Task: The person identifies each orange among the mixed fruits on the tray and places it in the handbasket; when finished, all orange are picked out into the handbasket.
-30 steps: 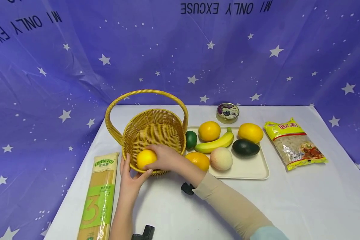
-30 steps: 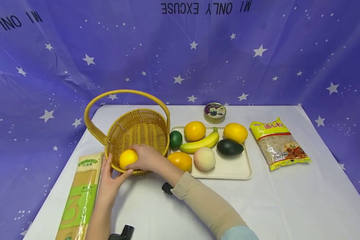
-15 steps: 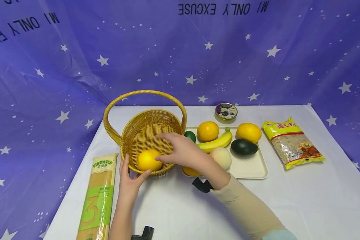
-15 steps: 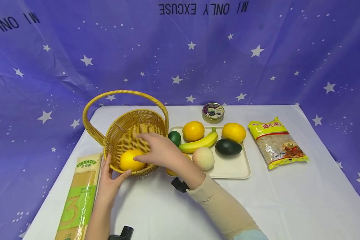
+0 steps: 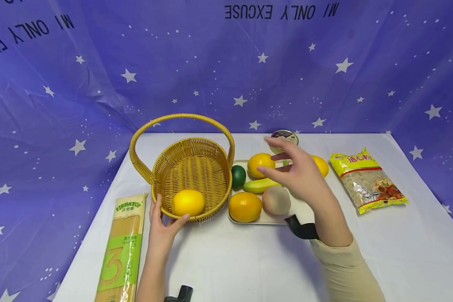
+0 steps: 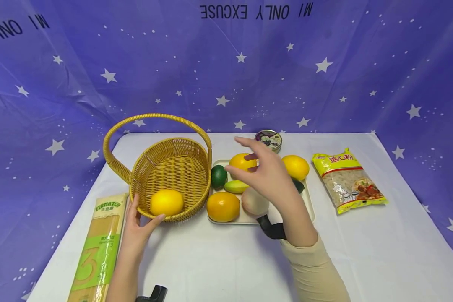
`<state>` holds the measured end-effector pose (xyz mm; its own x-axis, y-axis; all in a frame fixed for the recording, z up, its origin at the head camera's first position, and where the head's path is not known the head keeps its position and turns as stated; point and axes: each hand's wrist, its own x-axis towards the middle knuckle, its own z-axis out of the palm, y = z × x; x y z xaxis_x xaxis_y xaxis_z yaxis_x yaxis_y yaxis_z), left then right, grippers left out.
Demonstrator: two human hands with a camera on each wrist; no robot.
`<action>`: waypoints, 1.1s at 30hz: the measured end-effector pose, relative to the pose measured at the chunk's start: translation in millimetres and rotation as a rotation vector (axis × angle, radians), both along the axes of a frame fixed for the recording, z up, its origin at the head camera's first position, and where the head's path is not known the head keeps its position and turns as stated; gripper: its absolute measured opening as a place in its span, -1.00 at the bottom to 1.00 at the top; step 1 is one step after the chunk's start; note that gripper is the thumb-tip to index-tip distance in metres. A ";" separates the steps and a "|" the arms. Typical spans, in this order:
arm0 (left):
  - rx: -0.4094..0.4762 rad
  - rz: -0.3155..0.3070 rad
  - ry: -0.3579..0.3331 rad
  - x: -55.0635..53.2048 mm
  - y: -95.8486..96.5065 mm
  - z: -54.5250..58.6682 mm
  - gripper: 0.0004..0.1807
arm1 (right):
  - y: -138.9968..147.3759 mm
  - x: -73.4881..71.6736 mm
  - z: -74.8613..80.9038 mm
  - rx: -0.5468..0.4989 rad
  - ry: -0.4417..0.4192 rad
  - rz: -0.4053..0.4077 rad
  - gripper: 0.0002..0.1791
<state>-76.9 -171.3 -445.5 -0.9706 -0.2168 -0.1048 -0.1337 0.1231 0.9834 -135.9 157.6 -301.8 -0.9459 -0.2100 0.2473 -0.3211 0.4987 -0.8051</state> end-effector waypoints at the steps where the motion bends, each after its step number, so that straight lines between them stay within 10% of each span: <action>1: 0.001 0.000 -0.001 0.0 0.1 0.0 0.15 | 9.3 0.1 0.2 -0.004 0.005 -0.038 -0.28; 12: 0.006 -0.004 -0.005 0.5 0.5 0.1 0.14 | 104.2 -8.9 -24.2 0.034 -0.106 -0.356 -0.21; 22: 0.014 0.000 -0.001 0.3 1.0 3.0 0.14 | 153.9 -38.3 -89.5 -0.095 -0.281 -0.366 -0.11; 33: 0.023 0.001 -0.012 0.0 3.2 3.3 0.13 | 155.6 -50.9 -110.7 -0.022 -0.388 -0.321 -0.01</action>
<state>-77.0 -168.1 -442.2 -0.9691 -0.2150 -0.1213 -0.1455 0.1004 0.9843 -186.8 313.2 -412.6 -0.9851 0.1079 -0.1339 0.1704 0.5052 -0.8460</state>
